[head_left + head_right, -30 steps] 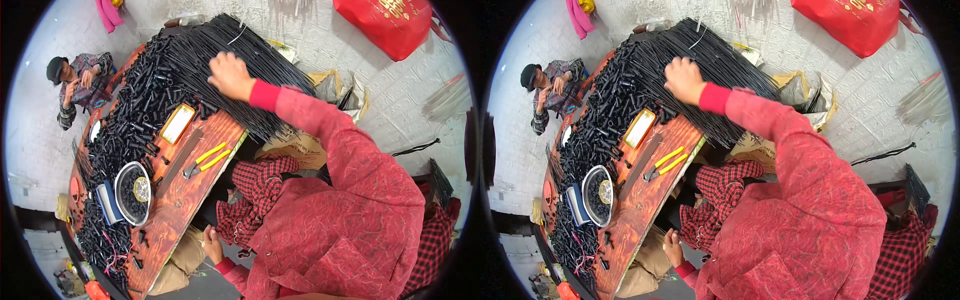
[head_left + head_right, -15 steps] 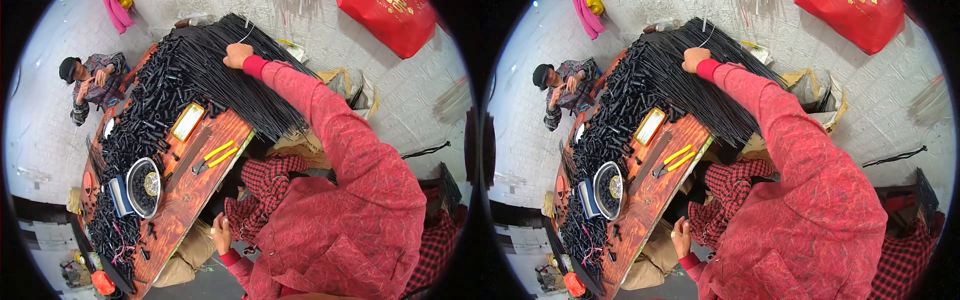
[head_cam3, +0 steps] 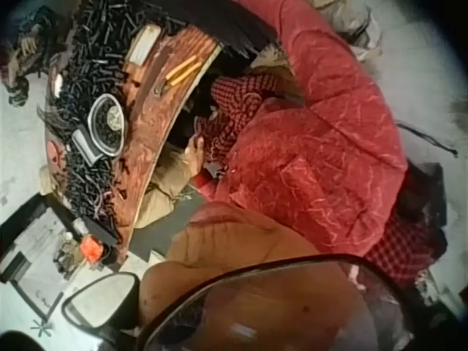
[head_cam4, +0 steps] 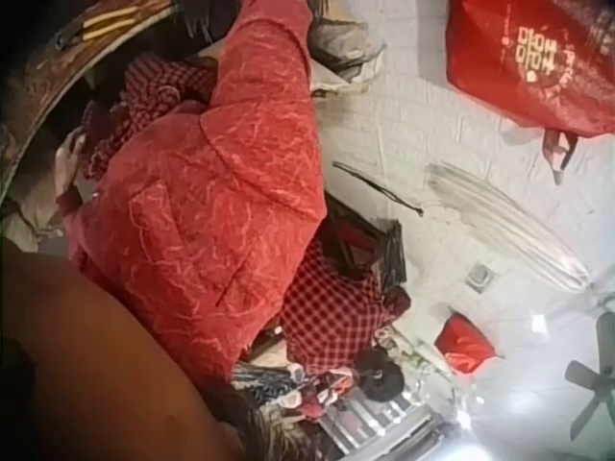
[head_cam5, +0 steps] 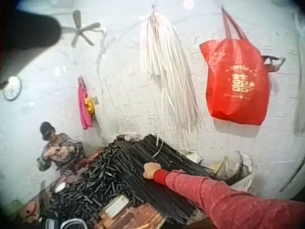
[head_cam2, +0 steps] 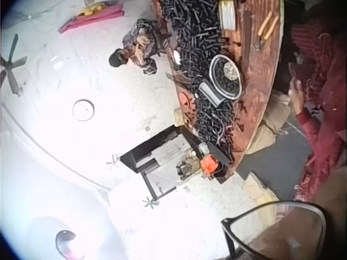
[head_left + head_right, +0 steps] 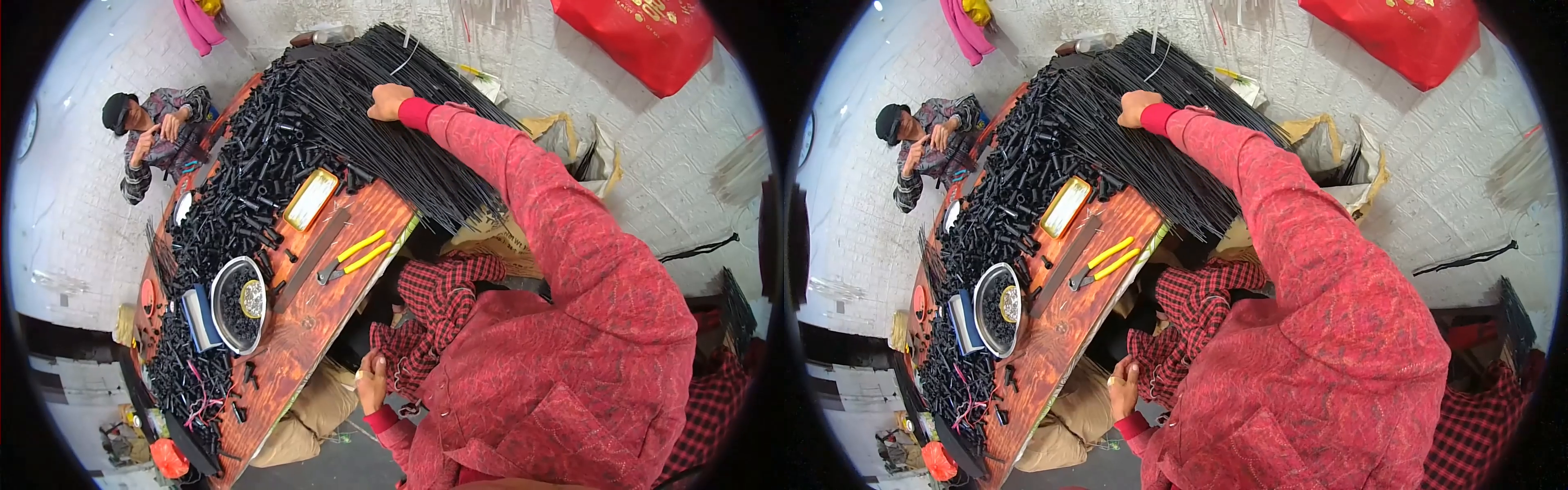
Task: The recorder is trimming and sorting black wire bundles at a manufacturing workbench using wire cutters.
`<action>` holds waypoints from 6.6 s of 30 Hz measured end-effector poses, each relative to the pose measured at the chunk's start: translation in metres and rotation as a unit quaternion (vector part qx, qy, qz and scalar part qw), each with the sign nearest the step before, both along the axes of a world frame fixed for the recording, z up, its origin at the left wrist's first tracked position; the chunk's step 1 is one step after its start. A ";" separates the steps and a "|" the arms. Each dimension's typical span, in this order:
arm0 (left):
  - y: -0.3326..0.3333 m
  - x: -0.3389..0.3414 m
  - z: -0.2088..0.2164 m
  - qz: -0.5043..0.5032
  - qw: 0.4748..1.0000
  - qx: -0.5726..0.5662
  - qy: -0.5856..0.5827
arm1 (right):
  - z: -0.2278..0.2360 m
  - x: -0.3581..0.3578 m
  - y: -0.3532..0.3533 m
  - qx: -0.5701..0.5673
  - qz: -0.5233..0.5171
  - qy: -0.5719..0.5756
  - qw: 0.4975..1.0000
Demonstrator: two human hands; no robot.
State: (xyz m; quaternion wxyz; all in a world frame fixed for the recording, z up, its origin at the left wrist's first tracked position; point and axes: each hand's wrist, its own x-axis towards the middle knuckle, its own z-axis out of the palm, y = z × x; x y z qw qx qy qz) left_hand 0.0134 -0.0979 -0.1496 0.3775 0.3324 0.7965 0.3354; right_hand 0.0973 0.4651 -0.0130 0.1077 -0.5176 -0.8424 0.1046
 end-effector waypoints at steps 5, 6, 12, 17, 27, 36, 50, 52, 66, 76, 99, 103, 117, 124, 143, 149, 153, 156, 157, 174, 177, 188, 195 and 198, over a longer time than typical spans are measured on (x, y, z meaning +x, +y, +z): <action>-0.013 -0.007 -0.022 0.003 1.000 0.016 0.014 | 0.001 0.008 -0.001 -0.005 0.014 0.018 1.000; -0.015 -0.009 -0.023 0.004 1.000 0.018 0.017 | 0.005 0.012 -0.004 -0.006 0.012 0.019 1.000; -0.015 -0.007 -0.023 0.005 1.000 0.005 0.016 | 0.017 0.052 -0.010 -0.014 0.073 -0.018 0.997; -0.011 -0.003 -0.017 -0.003 1.000 -0.011 0.009 | 0.001 0.086 0.007 0.149 -0.045 0.107 0.982; 0.000 0.000 -0.020 -0.035 0.999 -0.017 0.005 | -0.014 0.107 0.044 0.063 -0.090 0.076 0.991; -0.003 0.001 -0.018 -0.023 1.000 0.003 -0.001 | -0.019 0.099 0.054 0.024 -0.062 0.087 0.994; -0.012 0.007 -0.021 -0.021 0.999 -0.019 0.015 | -0.039 0.104 0.105 0.061 0.029 0.132 0.989; -0.016 0.008 -0.021 0.002 0.999 -0.043 0.008 | -0.017 0.097 0.099 -0.068 0.003 0.205 0.976; -0.004 0.002 -0.018 -0.029 1.000 0.003 -0.003 | 0.141 0.091 0.061 -0.138 0.053 0.463 0.874; -0.009 0.000 -0.003 -0.026 0.998 0.058 -0.014 | 0.237 -0.016 -0.050 -0.114 0.280 0.533 0.790; -0.007 0.026 0.014 0.020 0.992 0.083 -0.097 | 0.133 -0.043 -0.223 -0.310 0.384 0.593 0.637; 0.002 0.025 0.022 -0.002 0.993 0.095 -0.063 | 0.153 -0.029 -0.223 -0.327 0.447 0.509 0.659; 0.018 0.072 0.152 -0.159 0.939 0.212 -0.220 | 0.155 0.017 -0.288 -0.490 0.394 0.343 0.698; 0.038 0.109 0.164 -0.078 0.930 0.313 -0.174 | 0.121 0.026 -0.330 -0.534 0.371 0.394 0.650; 0.078 0.143 0.123 0.155 0.862 0.472 -0.101 | 0.080 0.037 -0.382 -0.400 0.380 0.497 0.670; 0.083 0.120 0.094 0.234 0.834 0.496 -0.060 | 0.069 0.021 -0.378 -0.411 0.398 0.462 0.677; 0.080 0.097 0.078 0.194 0.846 0.490 -0.083 | 0.070 0.019 -0.367 -0.518 0.393 0.402 0.645; 0.077 0.095 0.072 0.171 0.861 0.464 -0.116 | 0.064 0.024 -0.355 -0.497 0.405 0.323 0.696; 0.076 0.098 0.068 0.159 0.867 0.449 -0.146 | 0.067 0.027 -0.356 -0.503 0.378 0.327 0.706; 0.079 0.148 0.109 0.036 0.782 0.421 -0.459 | 0.055 0.077 -0.342 -0.401 0.376 0.314 0.774; 0.087 0.150 0.089 0.110 0.765 0.367 -0.518 | 0.016 0.070 -0.326 -0.366 0.341 0.259 0.826; 0.115 0.157 0.047 0.319 0.804 0.291 -0.408 | -0.033 0.110 -0.296 -0.131 0.424 0.165 0.881; 0.129 0.170 0.055 0.301 0.807 0.326 -0.389 | 0.021 0.185 -0.161 0.039 0.222 0.294 0.929; 0.129 0.173 0.055 0.297 0.793 0.343 -0.407 | 0.022 0.181 -0.093 0.005 0.118 0.276 0.954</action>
